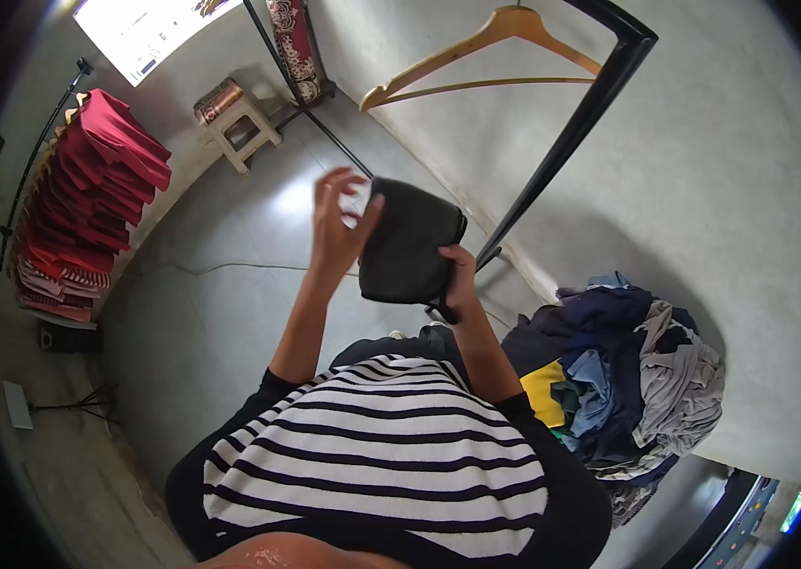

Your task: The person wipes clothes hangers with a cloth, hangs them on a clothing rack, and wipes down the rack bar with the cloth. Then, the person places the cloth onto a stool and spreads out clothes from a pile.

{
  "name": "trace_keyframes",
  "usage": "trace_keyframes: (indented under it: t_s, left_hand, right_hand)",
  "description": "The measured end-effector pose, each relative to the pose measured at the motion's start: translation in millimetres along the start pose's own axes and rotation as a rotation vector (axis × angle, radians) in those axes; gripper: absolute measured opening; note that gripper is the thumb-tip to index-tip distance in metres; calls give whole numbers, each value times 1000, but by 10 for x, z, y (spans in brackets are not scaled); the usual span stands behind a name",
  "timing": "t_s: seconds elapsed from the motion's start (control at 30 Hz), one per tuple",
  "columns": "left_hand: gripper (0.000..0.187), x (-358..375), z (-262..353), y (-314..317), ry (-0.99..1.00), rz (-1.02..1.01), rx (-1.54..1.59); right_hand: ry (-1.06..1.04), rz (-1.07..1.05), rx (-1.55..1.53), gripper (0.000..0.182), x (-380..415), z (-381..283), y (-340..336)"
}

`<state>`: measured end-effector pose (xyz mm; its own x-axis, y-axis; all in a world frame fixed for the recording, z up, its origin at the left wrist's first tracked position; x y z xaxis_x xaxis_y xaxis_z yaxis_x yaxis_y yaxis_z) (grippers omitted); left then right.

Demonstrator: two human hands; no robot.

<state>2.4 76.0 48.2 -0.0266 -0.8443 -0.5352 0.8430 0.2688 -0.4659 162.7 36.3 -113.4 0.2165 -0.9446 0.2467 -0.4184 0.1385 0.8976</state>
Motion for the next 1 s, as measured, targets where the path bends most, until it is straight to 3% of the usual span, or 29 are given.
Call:
trace_keyframes:
  t_s: [0.03,0.17,0.3,0.47,0.77,0.87,1.0]
  left_hand:
    - [34,-87,43,-131,-24,75,-57]
    - [46,-564,758,-360,327,366,-300]
    - [60,-1082,1249,-183,492,377,-323]
    - [74,-1496,1466,353,522,319,-433]
    - [75,-1845,1009,1104,290,32,-437]
    - [72,-1867,929,1220,257,-9,-486]
    - [50,-1898,876,1323,234,-43,-469]
  right_hand:
    - [11,-19,-73,57,11,-38,0]
    - [-18,-135,-160,52,67,-485,0]
    - [-10,-77,-144,50,31,-628,-53]
    - [-2,17,-58,50,112,-841,25]
    - [-45,-31,-127,51,35,-1228,-124]
    - [-60,13,-107,52,0,-1309,-202]
    - [-57,0,-119,52,-72,-1340,-242]
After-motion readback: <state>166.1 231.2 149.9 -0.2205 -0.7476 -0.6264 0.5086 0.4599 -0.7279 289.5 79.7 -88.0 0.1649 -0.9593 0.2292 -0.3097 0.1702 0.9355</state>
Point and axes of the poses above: each hand's wrist, its own x-axis away from the middle knuckle, its own y-axis out of the palm, z = x × y, the point moved 9 cm from there along -x, towards the middle knuckle, and after that the axes turned 12 degrees about -x, right-handed, at the moved point
